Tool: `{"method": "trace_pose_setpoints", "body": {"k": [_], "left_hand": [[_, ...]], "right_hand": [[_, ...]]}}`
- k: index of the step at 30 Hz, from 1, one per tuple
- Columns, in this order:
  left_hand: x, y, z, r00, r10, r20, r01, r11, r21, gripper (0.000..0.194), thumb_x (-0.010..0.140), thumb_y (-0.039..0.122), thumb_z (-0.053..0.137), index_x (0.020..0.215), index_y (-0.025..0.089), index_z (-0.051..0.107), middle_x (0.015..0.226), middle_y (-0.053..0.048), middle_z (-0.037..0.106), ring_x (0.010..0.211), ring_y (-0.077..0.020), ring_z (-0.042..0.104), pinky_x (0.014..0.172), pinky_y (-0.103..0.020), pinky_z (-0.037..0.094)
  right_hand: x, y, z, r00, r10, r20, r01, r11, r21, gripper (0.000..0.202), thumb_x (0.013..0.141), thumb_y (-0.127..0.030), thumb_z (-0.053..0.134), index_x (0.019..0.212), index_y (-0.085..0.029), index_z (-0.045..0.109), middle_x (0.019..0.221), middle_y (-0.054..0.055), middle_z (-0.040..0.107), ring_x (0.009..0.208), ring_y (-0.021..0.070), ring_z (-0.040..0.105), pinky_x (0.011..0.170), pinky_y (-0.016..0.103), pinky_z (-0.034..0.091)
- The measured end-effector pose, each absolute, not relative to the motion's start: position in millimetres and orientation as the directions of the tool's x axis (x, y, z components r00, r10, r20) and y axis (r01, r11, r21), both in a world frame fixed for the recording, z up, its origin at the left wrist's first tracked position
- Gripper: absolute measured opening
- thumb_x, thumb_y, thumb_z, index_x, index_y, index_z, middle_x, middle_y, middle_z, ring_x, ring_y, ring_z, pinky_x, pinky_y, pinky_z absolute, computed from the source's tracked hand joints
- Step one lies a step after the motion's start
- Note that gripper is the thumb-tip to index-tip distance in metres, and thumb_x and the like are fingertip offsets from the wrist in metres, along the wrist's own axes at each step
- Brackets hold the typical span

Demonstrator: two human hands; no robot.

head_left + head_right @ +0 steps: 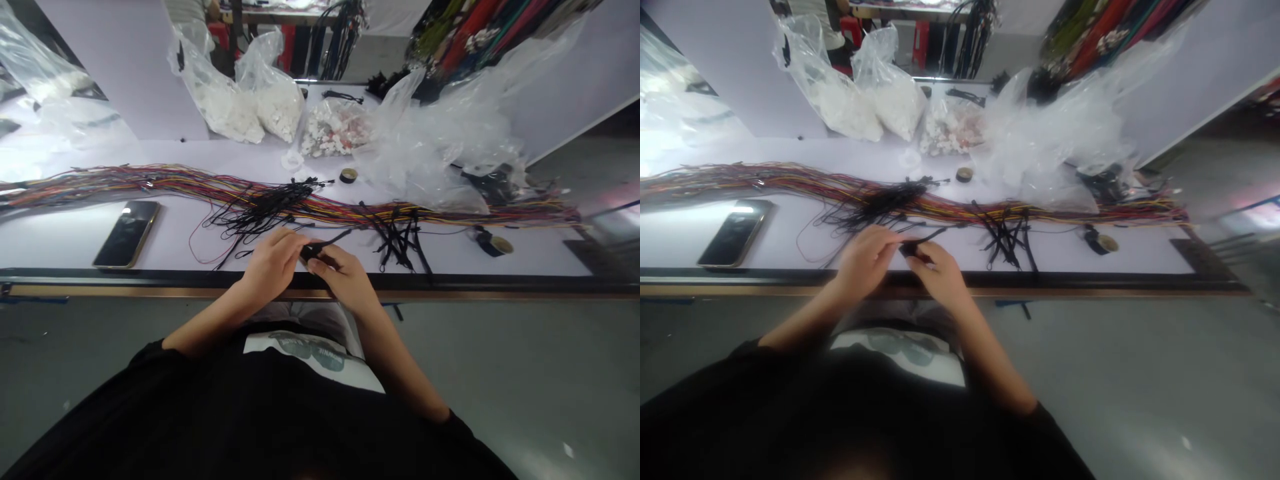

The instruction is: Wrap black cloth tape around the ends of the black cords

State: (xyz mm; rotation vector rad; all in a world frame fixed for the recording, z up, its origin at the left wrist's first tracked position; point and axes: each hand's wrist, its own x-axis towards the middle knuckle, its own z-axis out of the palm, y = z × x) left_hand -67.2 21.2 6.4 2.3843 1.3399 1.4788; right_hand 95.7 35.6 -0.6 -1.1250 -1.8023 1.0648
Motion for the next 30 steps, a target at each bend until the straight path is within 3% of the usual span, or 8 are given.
{"method": "trace_pose_setpoints", "body": {"k": [4, 11, 13, 16, 20, 22, 25, 30], "left_hand": [[-70.1, 22.1, 6.5, 0.139, 0.672, 0.727, 0.692, -0.592, 0.414, 0.015, 0.087, 0.015, 0.046, 0.084, 0.015, 0.061, 0.074, -0.003, 0.064, 0.072, -0.0115, 0.058, 0.068, -0.022, 0.045], [-65.7, 22.1, 3.2, 0.073, 0.845, 0.53, 0.578, -0.469, 0.668, 0.019, 0.086, 0.017, 0.043, 0.088, 0.016, 0.061, 0.085, -0.004, 0.067, 0.082, -0.0132, 0.06, 0.074, -0.024, 0.046], [-63.2, 21.7, 4.0, 0.022, 0.912, 0.409, 0.466, -0.372, 0.803, 0.016, 0.084, 0.017, 0.044, 0.085, 0.016, 0.06, 0.08, -0.003, 0.065, 0.077, -0.0124, 0.059, 0.071, -0.024, 0.045], [-58.9, 19.7, 6.9, 0.015, 0.987, 0.163, 0.184, -0.163, 0.969, 0.013, 0.081, 0.02, 0.044, 0.082, 0.016, 0.057, 0.06, 0.003, 0.052, 0.053, -0.0081, 0.048, 0.051, -0.02, 0.038], [-54.2, 15.6, 11.2, 0.09, 0.994, -0.055, -0.091, 0.063, 0.994, 0.012, 0.079, 0.024, 0.045, 0.079, 0.016, 0.054, 0.045, 0.009, 0.03, 0.039, -0.0053, 0.027, 0.039, -0.019, 0.019], [-53.3, 14.7, 11.7, 0.125, 0.99, -0.071, -0.108, 0.085, 0.991, 0.012, 0.077, 0.026, 0.048, 0.078, 0.016, 0.054, 0.045, 0.009, 0.029, 0.04, -0.0049, 0.026, 0.039, -0.019, 0.018], [-54.0, 16.2, 9.5, 0.147, 0.989, -0.027, -0.045, 0.034, 0.998, 0.011, 0.072, 0.026, 0.055, 0.076, 0.015, 0.056, 0.051, 0.007, 0.039, 0.045, -0.0049, 0.032, 0.044, -0.018, 0.024], [-59.3, 21.1, 6.0, 0.086, 0.987, 0.137, 0.237, -0.154, 0.959, 0.006, 0.071, 0.021, 0.055, 0.072, 0.016, 0.059, 0.067, 0.002, 0.057, 0.063, -0.01, 0.05, 0.061, -0.022, 0.04]], "right_hand": [[94.5, 30.6, 2.4, -0.306, 0.936, 0.171, 0.282, 0.261, -0.923, 0.01, 0.077, -0.024, 0.056, 0.072, -0.021, 0.064, 0.073, 0.0, 0.055, 0.075, 0.0154, 0.053, 0.075, 0.031, 0.042], [90.6, 25.5, -1.5, -0.303, 0.943, 0.138, 0.229, 0.212, -0.95, 0.026, 0.082, -0.035, 0.053, 0.062, -0.019, 0.056, 0.069, 0.0, 0.052, 0.072, 0.0144, 0.05, 0.072, 0.03, 0.039], [89.2, 26.1, -5.0, -0.318, 0.942, 0.107, 0.185, 0.173, -0.968, 0.026, 0.081, -0.036, 0.054, 0.062, -0.019, 0.055, 0.067, -0.001, 0.052, 0.069, 0.0136, 0.049, 0.07, 0.029, 0.039], [87.6, 28.1, -8.5, -0.29, 0.954, 0.073, 0.131, 0.115, -0.985, 0.015, 0.079, -0.034, 0.055, 0.072, -0.02, 0.058, 0.067, -0.003, 0.053, 0.068, 0.0133, 0.05, 0.067, 0.028, 0.041], [88.1, 30.9, -6.7, -0.188, 0.978, 0.091, 0.242, 0.136, -0.961, 0.029, 0.076, -0.031, 0.057, 0.102, -0.022, 0.06, 0.077, -0.001, 0.06, 0.074, 0.0152, 0.056, 0.069, 0.029, 0.045], [88.7, 31.8, -4.2, -0.17, 0.981, 0.098, 0.318, 0.148, -0.937, 0.036, 0.076, -0.031, 0.057, 0.11, -0.021, 0.058, 0.083, 0.002, 0.063, 0.078, 0.0169, 0.058, 0.071, 0.031, 0.046], [89.7, 32.2, -1.2, -0.181, 0.974, 0.136, 0.382, 0.197, -0.903, 0.038, 0.076, -0.03, 0.054, 0.113, -0.021, 0.058, 0.09, 0.004, 0.066, 0.081, 0.0179, 0.06, 0.078, 0.035, 0.048], [93.8, 31.2, 1.3, -0.256, 0.924, 0.283, 0.528, 0.379, -0.76, 0.041, 0.077, -0.021, 0.049, 0.115, -0.026, 0.06, 0.113, 0.004, 0.065, 0.094, 0.0215, 0.061, 0.087, 0.039, 0.047]]}}
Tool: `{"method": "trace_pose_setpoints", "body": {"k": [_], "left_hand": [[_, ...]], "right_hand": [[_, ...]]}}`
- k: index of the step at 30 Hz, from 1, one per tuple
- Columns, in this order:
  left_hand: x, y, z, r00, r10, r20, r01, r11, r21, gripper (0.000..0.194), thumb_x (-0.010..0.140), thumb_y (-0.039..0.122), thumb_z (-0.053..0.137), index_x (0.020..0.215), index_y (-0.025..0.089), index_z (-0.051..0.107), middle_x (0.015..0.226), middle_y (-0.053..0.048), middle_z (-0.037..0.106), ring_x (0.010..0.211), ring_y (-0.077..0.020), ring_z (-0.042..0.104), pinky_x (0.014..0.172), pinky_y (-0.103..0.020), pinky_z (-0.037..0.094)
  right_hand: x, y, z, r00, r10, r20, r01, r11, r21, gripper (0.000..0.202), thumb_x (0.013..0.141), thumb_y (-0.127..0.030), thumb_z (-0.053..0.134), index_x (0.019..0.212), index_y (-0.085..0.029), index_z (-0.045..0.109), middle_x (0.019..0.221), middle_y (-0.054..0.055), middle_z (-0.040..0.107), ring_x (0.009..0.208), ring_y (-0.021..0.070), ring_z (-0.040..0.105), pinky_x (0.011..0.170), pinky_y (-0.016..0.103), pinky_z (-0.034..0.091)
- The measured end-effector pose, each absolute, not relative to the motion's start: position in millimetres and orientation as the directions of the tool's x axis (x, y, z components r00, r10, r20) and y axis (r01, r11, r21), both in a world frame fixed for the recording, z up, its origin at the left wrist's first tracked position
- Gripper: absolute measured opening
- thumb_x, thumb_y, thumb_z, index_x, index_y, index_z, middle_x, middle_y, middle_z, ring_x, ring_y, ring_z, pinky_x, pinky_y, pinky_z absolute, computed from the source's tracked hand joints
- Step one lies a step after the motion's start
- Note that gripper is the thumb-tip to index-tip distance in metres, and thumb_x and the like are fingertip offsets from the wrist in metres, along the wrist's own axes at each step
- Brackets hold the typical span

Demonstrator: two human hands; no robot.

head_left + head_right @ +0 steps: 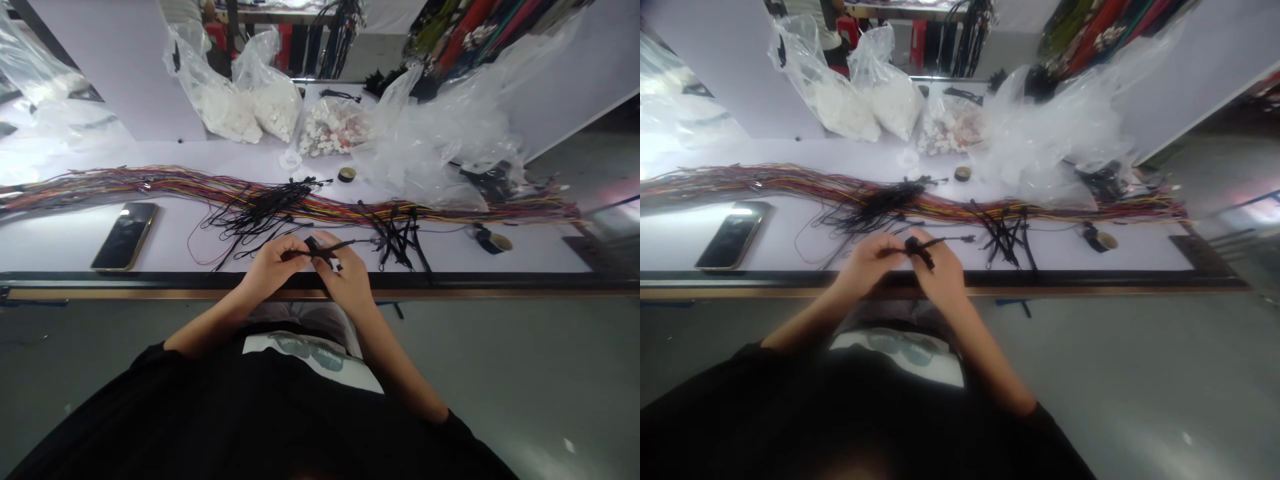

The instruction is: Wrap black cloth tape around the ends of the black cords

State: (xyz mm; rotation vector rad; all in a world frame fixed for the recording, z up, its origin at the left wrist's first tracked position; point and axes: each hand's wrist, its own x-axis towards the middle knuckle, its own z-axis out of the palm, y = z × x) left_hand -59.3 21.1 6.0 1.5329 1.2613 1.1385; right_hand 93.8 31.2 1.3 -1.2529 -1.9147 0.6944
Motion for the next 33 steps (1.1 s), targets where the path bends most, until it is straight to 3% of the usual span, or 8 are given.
{"method": "trace_pose_setpoints", "body": {"k": [4, 9, 12, 16, 22, 27, 30, 33], "left_hand": [[-62.8, 21.7, 8.5, 0.092, 0.964, 0.248, 0.473, -0.262, 0.841, 0.008, 0.073, 0.015, 0.052, 0.073, 0.018, 0.059, 0.076, 0.0, 0.064, 0.071, -0.0124, 0.057, 0.068, -0.024, 0.043], [-63.9, 19.4, 4.3, 0.186, 0.91, 0.371, 0.461, -0.414, 0.785, 0.02, 0.076, 0.011, 0.045, 0.089, 0.018, 0.058, 0.077, 0.001, 0.062, 0.068, -0.0102, 0.056, 0.066, -0.022, 0.044], [-62.9, 18.3, -1.2, 0.206, 0.898, 0.389, 0.484, -0.439, 0.757, 0.025, 0.076, 0.015, 0.051, 0.1, 0.019, 0.057, 0.078, 0.001, 0.062, 0.06, -0.0086, 0.052, 0.058, -0.02, 0.042], [-60.7, 18.5, -4.5, 0.182, 0.856, 0.484, 0.523, -0.501, 0.689, 0.013, 0.082, 0.021, 0.051, 0.088, 0.019, 0.063, 0.083, -0.002, 0.067, 0.068, -0.0105, 0.058, 0.063, -0.021, 0.044], [-61.4, 21.2, -2.0, 0.179, 0.795, 0.58, 0.649, -0.538, 0.538, 0.019, 0.085, 0.026, 0.05, 0.081, 0.018, 0.067, 0.076, -0.004, 0.068, 0.072, -0.0157, 0.06, 0.068, -0.027, 0.043], [-60.6, 22.1, -0.8, 0.177, 0.837, 0.518, 0.637, -0.498, 0.588, 0.02, 0.086, 0.025, 0.048, 0.085, 0.019, 0.067, 0.077, -0.004, 0.068, 0.072, -0.015, 0.06, 0.066, -0.025, 0.043], [-58.6, 21.5, -0.5, 0.178, 0.846, 0.503, 0.63, -0.49, 0.602, 0.021, 0.086, 0.025, 0.047, 0.087, 0.018, 0.066, 0.08, -0.003, 0.068, 0.072, -0.0139, 0.061, 0.066, -0.023, 0.043], [-56.8, 20.3, -1.2, 0.159, 0.861, 0.484, 0.666, -0.455, 0.591, 0.02, 0.085, 0.028, 0.048, 0.091, 0.019, 0.065, 0.078, -0.002, 0.068, 0.069, -0.0127, 0.06, 0.064, -0.022, 0.042]], "right_hand": [[96.3, 30.1, 3.0, -0.311, 0.892, 0.329, 0.623, 0.452, -0.638, 0.047, 0.076, -0.017, 0.048, 0.122, -0.027, 0.057, 0.111, 0.006, 0.066, 0.096, 0.0253, 0.061, 0.087, 0.041, 0.046], [96.8, 30.3, 3.6, -0.319, 0.883, 0.345, 0.66, 0.468, -0.588, 0.05, 0.077, -0.014, 0.046, 0.125, -0.026, 0.055, 0.109, 0.007, 0.067, 0.096, 0.0271, 0.06, 0.085, 0.043, 0.046], [96.1, 30.2, 2.5, -0.313, 0.883, 0.35, 0.653, 0.468, -0.596, 0.051, 0.077, -0.015, 0.046, 0.126, -0.026, 0.054, 0.11, 0.007, 0.066, 0.096, 0.0268, 0.06, 0.086, 0.042, 0.046], [94.3, 30.4, 1.5, -0.303, 0.887, 0.35, 0.635, 0.461, -0.619, 0.049, 0.079, -0.018, 0.046, 0.128, -0.025, 0.052, 0.115, 0.008, 0.065, 0.097, 0.0268, 0.06, 0.086, 0.042, 0.046], [100.6, 33.5, 4.3, -0.325, 0.879, 0.349, 0.529, 0.475, -0.703, 0.043, 0.078, -0.022, 0.052, 0.121, -0.024, 0.057, 0.118, 0.007, 0.063, 0.103, 0.0247, 0.058, 0.093, 0.043, 0.043], [101.1, 36.6, 4.9, -0.187, 0.959, 0.212, 0.187, 0.247, -0.951, 0.028, 0.07, -0.03, 0.064, 0.097, -0.023, 0.067, 0.089, 0.001, 0.066, 0.068, 0.013, 0.056, 0.067, 0.03, 0.049], [93.2, 37.9, 4.8, -0.085, 0.986, 0.146, -0.01, 0.145, -0.989, 0.016, 0.068, -0.035, 0.067, 0.07, -0.019, 0.064, 0.069, -0.002, 0.062, 0.049, 0.0076, 0.047, 0.049, 0.024, 0.041], [85.0, 37.3, 5.3, -0.052, 0.992, 0.117, -0.05, 0.114, -0.992, 0.019, 0.068, -0.035, 0.067, 0.065, -0.019, 0.058, 0.047, -0.006, 0.05, 0.039, 0.0071, 0.04, 0.042, 0.022, 0.035]]}}
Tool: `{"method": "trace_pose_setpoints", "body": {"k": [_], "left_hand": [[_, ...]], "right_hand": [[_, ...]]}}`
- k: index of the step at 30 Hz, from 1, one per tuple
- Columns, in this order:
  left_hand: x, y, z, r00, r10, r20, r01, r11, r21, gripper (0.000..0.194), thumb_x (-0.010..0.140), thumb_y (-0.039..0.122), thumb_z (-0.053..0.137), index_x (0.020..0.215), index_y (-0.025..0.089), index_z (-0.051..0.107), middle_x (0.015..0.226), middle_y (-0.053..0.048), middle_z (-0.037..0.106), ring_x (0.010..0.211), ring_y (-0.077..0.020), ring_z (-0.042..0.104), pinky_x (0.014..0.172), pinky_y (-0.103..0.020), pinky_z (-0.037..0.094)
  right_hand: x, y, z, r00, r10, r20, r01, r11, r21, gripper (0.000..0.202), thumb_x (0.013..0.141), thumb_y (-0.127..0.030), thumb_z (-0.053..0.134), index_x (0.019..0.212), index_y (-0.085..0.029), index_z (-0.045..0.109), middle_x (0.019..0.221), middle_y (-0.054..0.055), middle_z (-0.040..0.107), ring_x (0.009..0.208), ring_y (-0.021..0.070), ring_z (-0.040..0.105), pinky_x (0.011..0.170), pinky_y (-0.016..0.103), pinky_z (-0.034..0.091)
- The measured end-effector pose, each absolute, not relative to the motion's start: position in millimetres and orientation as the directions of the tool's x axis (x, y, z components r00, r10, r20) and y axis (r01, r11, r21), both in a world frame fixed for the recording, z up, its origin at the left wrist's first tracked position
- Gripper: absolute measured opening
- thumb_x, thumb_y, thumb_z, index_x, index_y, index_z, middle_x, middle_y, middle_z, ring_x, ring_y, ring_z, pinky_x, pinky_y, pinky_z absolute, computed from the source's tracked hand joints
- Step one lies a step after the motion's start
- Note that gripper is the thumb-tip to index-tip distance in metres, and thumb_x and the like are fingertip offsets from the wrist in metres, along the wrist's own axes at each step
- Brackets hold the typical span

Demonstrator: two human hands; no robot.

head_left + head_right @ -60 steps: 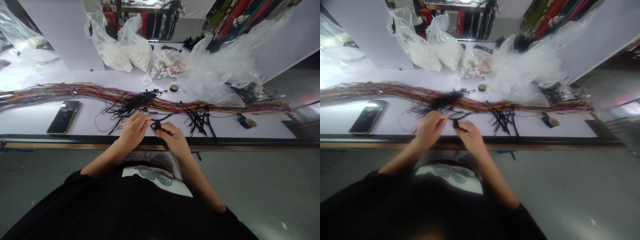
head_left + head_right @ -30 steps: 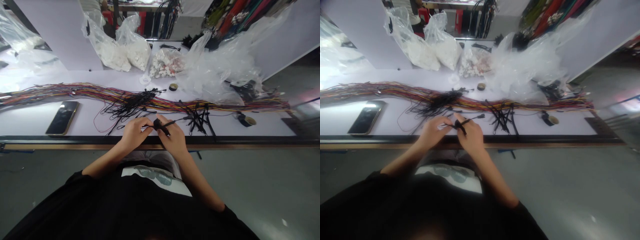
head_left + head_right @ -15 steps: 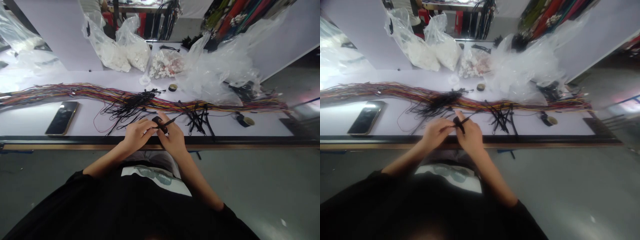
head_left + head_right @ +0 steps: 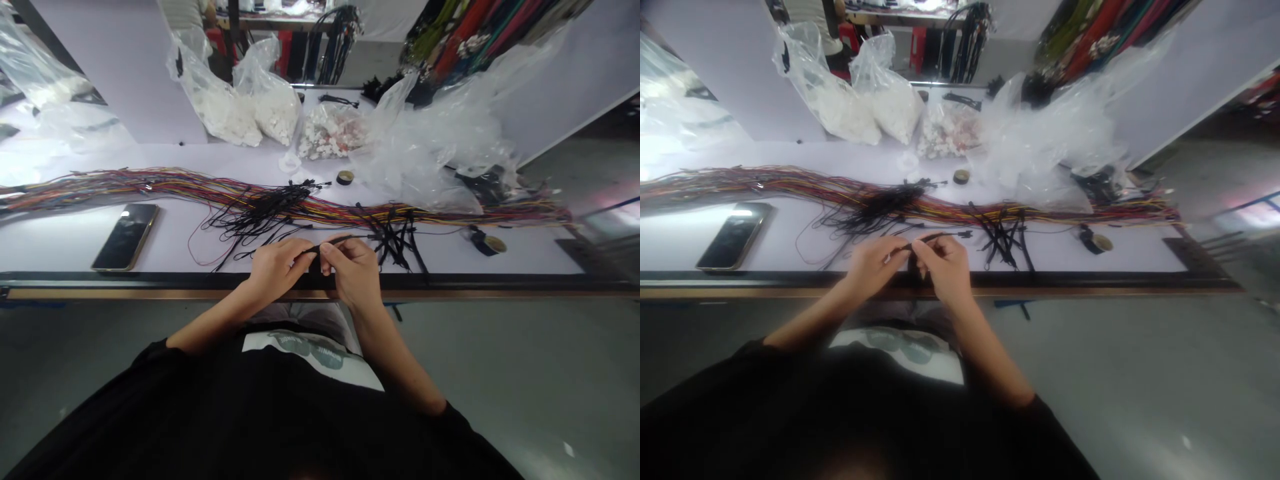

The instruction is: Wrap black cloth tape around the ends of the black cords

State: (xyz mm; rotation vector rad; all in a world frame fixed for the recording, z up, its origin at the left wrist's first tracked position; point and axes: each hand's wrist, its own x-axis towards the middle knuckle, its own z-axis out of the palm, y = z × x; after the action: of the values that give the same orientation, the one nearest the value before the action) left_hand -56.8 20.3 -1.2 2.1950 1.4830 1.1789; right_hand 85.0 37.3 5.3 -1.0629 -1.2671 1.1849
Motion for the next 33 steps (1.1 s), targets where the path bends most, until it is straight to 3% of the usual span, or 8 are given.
{"method": "trace_pose_setpoints", "body": {"k": [3, 7, 10, 15, 18, 20, 28, 33], "left_hand": [[-55.4, 20.5, -4.5, 0.096, 0.857, 0.507, 0.732, -0.406, 0.547, 0.021, 0.084, 0.031, 0.05, 0.093, 0.02, 0.065, 0.07, -0.001, 0.066, 0.062, -0.012, 0.058, 0.059, -0.022, 0.038], [-52.9, 26.1, -10.6, 0.081, 0.804, 0.589, 0.804, -0.402, 0.438, 0.024, 0.085, 0.032, 0.049, 0.07, 0.02, 0.063, 0.057, -0.001, 0.061, 0.056, -0.0126, 0.055, 0.058, -0.025, 0.034], [-49.7, 31.1, -12.2, 0.052, 0.839, 0.542, 0.762, -0.384, 0.521, 0.024, 0.082, 0.027, 0.05, 0.061, 0.019, 0.057, 0.054, -0.001, 0.058, 0.055, -0.0122, 0.053, 0.059, -0.026, 0.035], [-43.2, 30.3, -9.7, -0.012, 0.974, 0.228, 0.184, -0.222, 0.957, 0.005, 0.08, 0.023, 0.048, 0.084, 0.019, 0.049, 0.067, 0.003, 0.06, 0.05, -0.0072, 0.05, 0.051, -0.02, 0.037], [-42.1, 28.7, -8.8, -0.054, 0.999, -0.006, -0.176, -0.003, 0.984, 0.014, 0.079, 0.022, 0.051, 0.089, 0.02, 0.041, 0.063, 0.005, 0.057, 0.042, -0.0051, 0.045, 0.044, -0.018, 0.035], [-45.1, 29.6, -8.1, 0.047, 0.989, -0.138, -0.265, 0.145, 0.953, 0.013, 0.08, 0.025, 0.053, 0.086, 0.019, 0.044, 0.064, 0.003, 0.059, 0.042, -0.0055, 0.047, 0.044, -0.019, 0.037], [-64.9, 45.5, -9.0, 0.631, 0.741, -0.231, -0.162, 0.416, 0.895, 0.058, 0.077, 0.072, 0.037, 0.078, 0.019, 0.06, 0.066, -0.006, 0.063, 0.052, -0.0139, 0.059, 0.043, -0.024, 0.042], [-55.7, 43.0, -12.6, 0.425, 0.894, -0.14, -0.125, 0.211, 0.969, 0.06, 0.076, 0.074, 0.036, 0.077, 0.018, 0.06, 0.059, -0.005, 0.058, 0.047, -0.0135, 0.053, 0.04, -0.026, 0.038]], "right_hand": [[79.0, 35.8, 3.7, -0.009, 0.991, 0.132, -0.055, 0.131, -0.99, 0.021, 0.07, -0.036, 0.065, 0.063, -0.02, 0.055, 0.04, -0.009, 0.041, 0.035, 0.0061, 0.036, 0.038, 0.022, 0.03], [74.4, 36.8, 1.5, 0.023, 0.993, 0.114, -0.085, 0.115, -0.99, 0.024, 0.072, -0.037, 0.064, 0.062, -0.02, 0.05, 0.039, -0.01, 0.039, 0.033, 0.0054, 0.036, 0.035, 0.019, 0.029], [76.2, 41.3, 3.9, -0.095, 0.992, 0.079, -0.079, 0.071, -0.994, 0.021, 0.071, -0.038, 0.064, 0.072, -0.02, 0.054, 0.046, -0.009, 0.049, 0.037, 0.0075, 0.047, 0.037, 0.02, 0.038], [88.3, 48.8, 8.6, -0.072, 0.983, 0.171, 0.202, 0.182, -0.962, 0.021, 0.074, -0.039, 0.063, 0.072, -0.019, 0.057, 0.062, -0.001, 0.062, 0.059, 0.0148, 0.062, 0.059, 0.029, 0.051], [94.4, 48.5, 10.7, -0.039, 0.96, 0.278, 0.368, 0.273, -0.889, 0.019, 0.078, -0.039, 0.058, 0.073, -0.02, 0.058, 0.068, 0.001, 0.065, 0.067, 0.0177, 0.064, 0.067, 0.032, 0.051], [97.4, 46.5, 13.1, -0.082, 0.935, 0.346, 0.43, 0.346, -0.834, 0.017, 0.079, -0.037, 0.057, 0.072, -0.021, 0.058, 0.073, 0.002, 0.066, 0.07, 0.0179, 0.064, 0.07, 0.032, 0.049], [106.6, 39.5, 15.8, -0.243, 0.908, 0.343, 0.304, 0.406, -0.862, 0.016, 0.078, -0.035, 0.059, 0.07, -0.021, 0.058, 0.075, 0.002, 0.066, 0.071, 0.0161, 0.062, 0.068, 0.031, 0.049], [108.8, 37.3, 15.2, -0.22, 0.929, 0.299, 0.245, 0.349, -0.904, 0.018, 0.077, -0.035, 0.061, 0.067, -0.021, 0.057, 0.075, 0.002, 0.066, 0.068, 0.0149, 0.061, 0.066, 0.03, 0.049]]}}
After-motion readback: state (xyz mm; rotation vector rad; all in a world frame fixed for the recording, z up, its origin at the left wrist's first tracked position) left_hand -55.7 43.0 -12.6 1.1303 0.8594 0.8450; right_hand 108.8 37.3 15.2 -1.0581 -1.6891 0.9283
